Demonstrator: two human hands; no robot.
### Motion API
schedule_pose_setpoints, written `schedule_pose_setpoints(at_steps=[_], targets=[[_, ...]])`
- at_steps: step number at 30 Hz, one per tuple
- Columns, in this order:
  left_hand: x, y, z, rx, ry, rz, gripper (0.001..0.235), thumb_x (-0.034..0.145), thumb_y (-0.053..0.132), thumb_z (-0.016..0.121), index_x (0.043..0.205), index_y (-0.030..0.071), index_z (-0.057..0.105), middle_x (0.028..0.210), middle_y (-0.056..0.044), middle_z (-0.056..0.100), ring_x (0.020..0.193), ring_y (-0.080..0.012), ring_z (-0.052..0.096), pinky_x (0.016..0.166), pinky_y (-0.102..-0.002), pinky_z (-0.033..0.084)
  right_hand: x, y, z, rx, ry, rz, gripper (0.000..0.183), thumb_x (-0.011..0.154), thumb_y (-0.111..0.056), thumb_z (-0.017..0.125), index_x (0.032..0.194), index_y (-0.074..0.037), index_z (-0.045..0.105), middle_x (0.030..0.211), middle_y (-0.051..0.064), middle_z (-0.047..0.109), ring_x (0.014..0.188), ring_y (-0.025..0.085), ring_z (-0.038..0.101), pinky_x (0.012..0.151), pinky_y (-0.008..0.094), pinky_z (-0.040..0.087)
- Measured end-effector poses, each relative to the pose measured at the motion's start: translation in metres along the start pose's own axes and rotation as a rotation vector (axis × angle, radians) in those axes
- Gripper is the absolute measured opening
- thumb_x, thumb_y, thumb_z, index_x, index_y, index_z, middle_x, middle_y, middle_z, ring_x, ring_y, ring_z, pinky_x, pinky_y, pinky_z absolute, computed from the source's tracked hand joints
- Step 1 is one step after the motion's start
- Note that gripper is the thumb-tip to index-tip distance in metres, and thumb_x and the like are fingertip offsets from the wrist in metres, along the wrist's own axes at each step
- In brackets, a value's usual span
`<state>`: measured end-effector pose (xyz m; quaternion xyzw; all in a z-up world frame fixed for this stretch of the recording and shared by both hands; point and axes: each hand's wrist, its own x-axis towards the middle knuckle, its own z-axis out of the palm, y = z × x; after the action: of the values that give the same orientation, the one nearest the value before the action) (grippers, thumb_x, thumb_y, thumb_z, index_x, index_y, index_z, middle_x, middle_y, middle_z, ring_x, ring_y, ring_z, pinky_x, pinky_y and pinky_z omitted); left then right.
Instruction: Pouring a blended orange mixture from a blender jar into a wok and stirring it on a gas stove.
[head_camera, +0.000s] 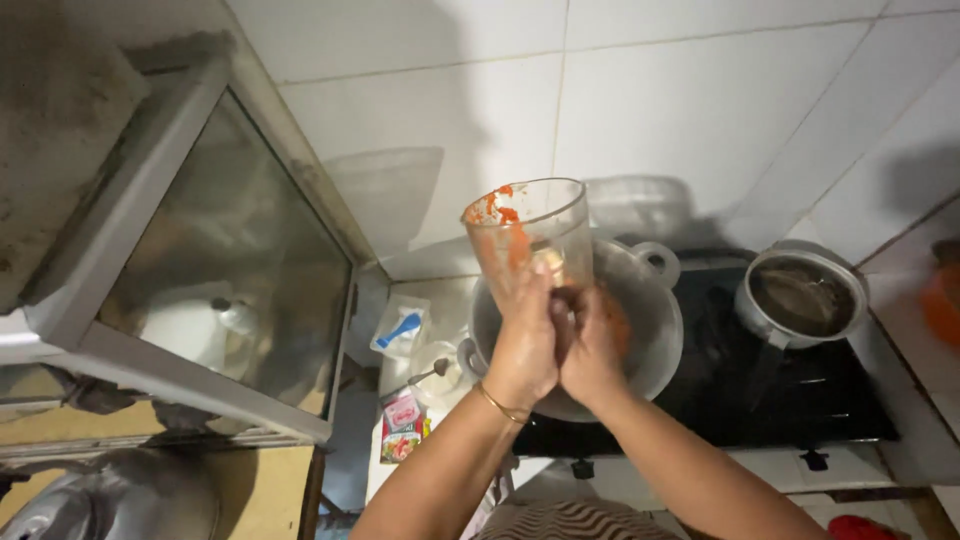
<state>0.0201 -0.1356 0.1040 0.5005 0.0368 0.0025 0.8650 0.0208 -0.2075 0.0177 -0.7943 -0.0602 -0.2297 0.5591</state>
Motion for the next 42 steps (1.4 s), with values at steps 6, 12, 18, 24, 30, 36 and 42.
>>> schedule_pose_setpoints(at_steps=[6, 12, 18, 24, 30, 36, 42], targets=[[0.009, -0.017, -0.049, 0.122, -0.521, 0.195, 0.042, 0.106, 0.030, 0.057, 0.136, 0.000, 0.063, 0.143, -0.018, 0.059, 0.134, -0.0252, 0.049, 0.121, -0.049, 0.033, 0.010, 0.036, -0.008, 0.273, 0.247, 0.142, 0.017, 0.103, -0.022, 0.068, 0.094, -0.009, 0.065, 0.081, 0.006, 0.067, 0.079, 0.016, 0.063, 0.074, 0.033, 0.052], [-0.013, 0.052, -0.123, 0.188, -0.337, 0.242, 0.054, 0.096, 0.029, 0.058, 0.137, -0.006, 0.061, 0.139, -0.027, 0.063, 0.131, -0.0402, 0.058, 0.113, -0.057, 0.040, 0.023, 0.099, -0.060, 0.522, 0.309, 0.313, 0.033, 0.087, -0.014, 0.086, 0.083, -0.018, 0.053, 0.063, -0.007, 0.045, 0.047, 0.007, 0.050, 0.042, 0.022, 0.038], [-0.019, 0.007, -0.218, 0.048, -0.006, -0.017, 0.043, 0.096, 0.035, 0.060, 0.128, 0.008, 0.069, 0.124, -0.010, 0.074, 0.116, -0.0272, 0.069, 0.103, -0.044, 0.051, 0.035, 0.088, -0.089, 0.753, 0.199, 0.382, 0.043, 0.091, -0.016, 0.075, 0.070, -0.024, 0.038, 0.056, -0.005, 0.038, 0.040, 0.006, 0.034, 0.042, 0.024, 0.028], [-0.040, -0.011, -0.244, 0.005, 0.257, -0.165, 0.044, 0.100, 0.029, 0.051, 0.131, 0.001, 0.065, 0.128, -0.016, 0.072, 0.119, -0.0360, 0.068, 0.101, -0.048, 0.050, 0.027, 0.095, -0.095, 0.784, 0.062, 0.296, 0.044, 0.087, -0.020, 0.076, 0.064, -0.021, 0.039, 0.049, -0.002, 0.036, 0.039, 0.009, 0.035, 0.041, 0.025, 0.028], [-0.046, -0.038, -0.267, -0.043, 0.321, -0.178, 0.042, 0.104, 0.030, 0.048, 0.130, 0.002, 0.064, 0.121, -0.017, 0.070, 0.117, -0.0369, 0.067, 0.097, -0.049, 0.049, 0.031, 0.092, -0.091, 0.675, 0.180, 0.324, 0.054, 0.083, -0.008, 0.077, 0.067, -0.025, 0.030, 0.058, -0.011, 0.029, 0.046, 0.004, 0.031, 0.042, 0.025, 0.026], [-0.045, -0.039, -0.264, -0.042, 0.337, -0.193, 0.041, 0.103, 0.033, 0.050, 0.127, 0.003, 0.064, 0.120, -0.016, 0.071, 0.115, -0.0354, 0.068, 0.094, -0.048, 0.050, 0.021, 0.098, -0.101, 0.679, 0.110, 0.522, 0.046, 0.079, -0.005, 0.078, 0.074, -0.027, 0.037, 0.059, -0.010, 0.032, 0.044, 0.002, 0.028, 0.038, 0.024, 0.018], [-0.045, -0.040, -0.259, -0.054, 0.373, -0.199, 0.038, 0.103, 0.033, 0.050, 0.125, 0.004, 0.063, 0.124, -0.015, 0.070, 0.116, -0.0361, 0.067, 0.095, -0.048, 0.049, 0.029, 0.099, -0.099, 0.558, 0.163, 0.476, 0.057, 0.082, -0.008, 0.077, 0.071, -0.028, 0.025, 0.063, -0.013, 0.023, 0.050, 0.002, 0.023, 0.043, 0.024, 0.018]])
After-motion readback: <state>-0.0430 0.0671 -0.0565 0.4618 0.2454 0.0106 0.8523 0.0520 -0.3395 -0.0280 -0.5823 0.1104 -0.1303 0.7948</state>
